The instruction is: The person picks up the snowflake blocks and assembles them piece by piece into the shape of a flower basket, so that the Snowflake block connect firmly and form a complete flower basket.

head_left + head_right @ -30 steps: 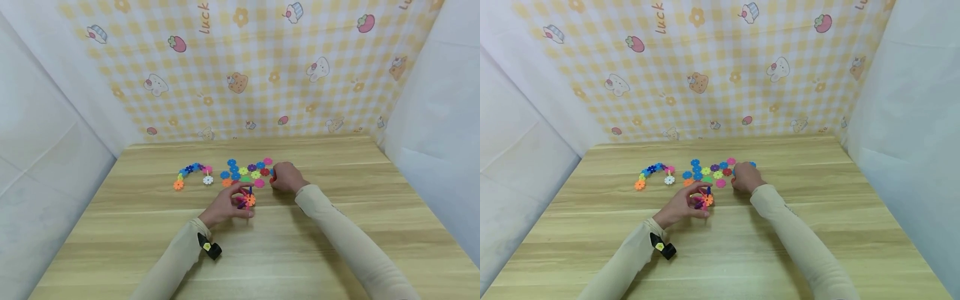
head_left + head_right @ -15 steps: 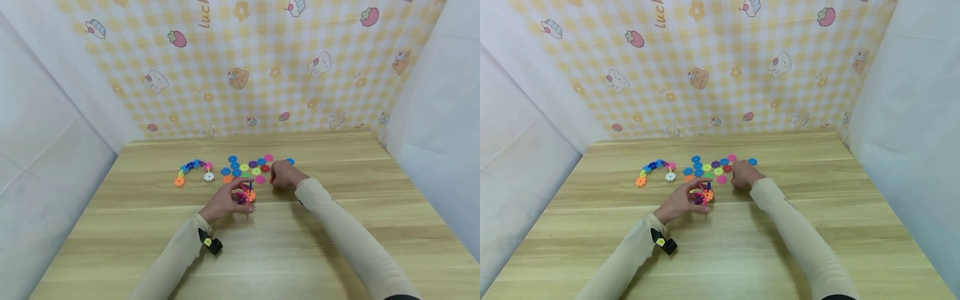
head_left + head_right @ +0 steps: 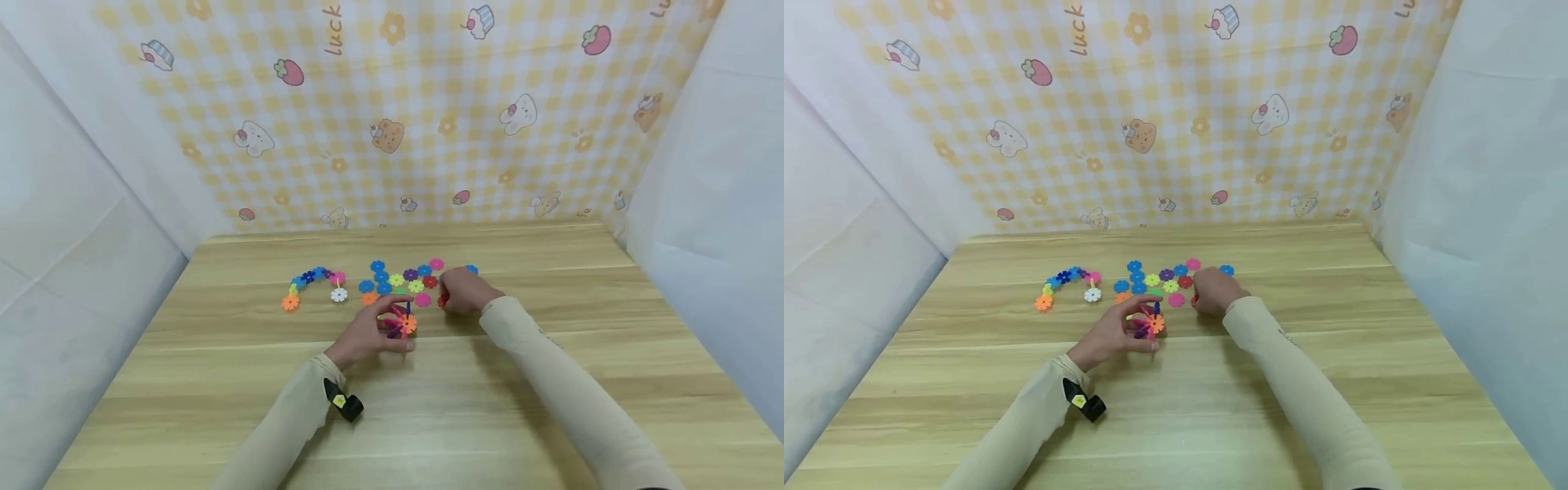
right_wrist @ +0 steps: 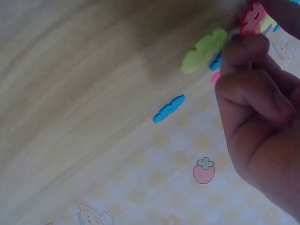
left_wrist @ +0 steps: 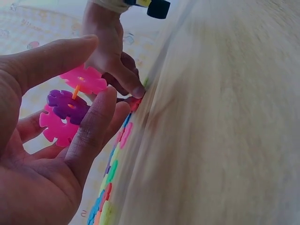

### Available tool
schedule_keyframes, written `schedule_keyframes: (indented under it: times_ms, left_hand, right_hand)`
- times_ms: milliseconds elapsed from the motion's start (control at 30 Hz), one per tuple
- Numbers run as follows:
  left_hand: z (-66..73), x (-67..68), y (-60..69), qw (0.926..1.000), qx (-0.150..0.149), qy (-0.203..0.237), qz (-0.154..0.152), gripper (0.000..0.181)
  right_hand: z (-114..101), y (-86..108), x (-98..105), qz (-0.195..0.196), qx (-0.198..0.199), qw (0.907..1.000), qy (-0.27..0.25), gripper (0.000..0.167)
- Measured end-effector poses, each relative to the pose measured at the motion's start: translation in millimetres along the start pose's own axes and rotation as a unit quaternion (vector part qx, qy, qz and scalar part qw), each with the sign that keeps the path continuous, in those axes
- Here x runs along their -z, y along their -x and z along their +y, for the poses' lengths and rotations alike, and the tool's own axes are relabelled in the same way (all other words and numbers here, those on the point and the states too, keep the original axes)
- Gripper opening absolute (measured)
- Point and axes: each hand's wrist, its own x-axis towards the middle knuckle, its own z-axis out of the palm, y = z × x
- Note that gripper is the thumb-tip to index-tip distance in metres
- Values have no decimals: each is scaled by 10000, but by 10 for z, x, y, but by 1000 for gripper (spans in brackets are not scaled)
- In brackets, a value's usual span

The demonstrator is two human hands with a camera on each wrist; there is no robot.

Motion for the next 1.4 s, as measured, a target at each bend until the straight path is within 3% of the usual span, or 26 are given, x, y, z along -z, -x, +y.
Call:
schedule_keyframes:
  times_ms: [133,333,500,800,967,1400]
  left_hand:
    - [-4,-8,-10,10000,-7,-14,-48,81]
    - [-21,16,-14,10000,-26,-56,-17,78]
    - [-18,34,-7,10000,47,-76,25,77]
    - [7,39,-14,9998,139,-123,94,79]
    - [52,48,9,9999,113,-1,69,77]
    - [73,35,39,9999,138,22,11,73]
  right_hand:
    - [28,-14,2,-70,217,9996,-152,4]
    - [29,42,-2,228,789,9957,-429,14]
    - [-19,116,3,392,950,9903,-931,16]
    - [-153,304,2,746,1739,9634,-1897,13]
    - [-263,398,0,977,2038,9554,-1901,13]
    - [-342,463,-52,1164,2127,9532,-1808,12]
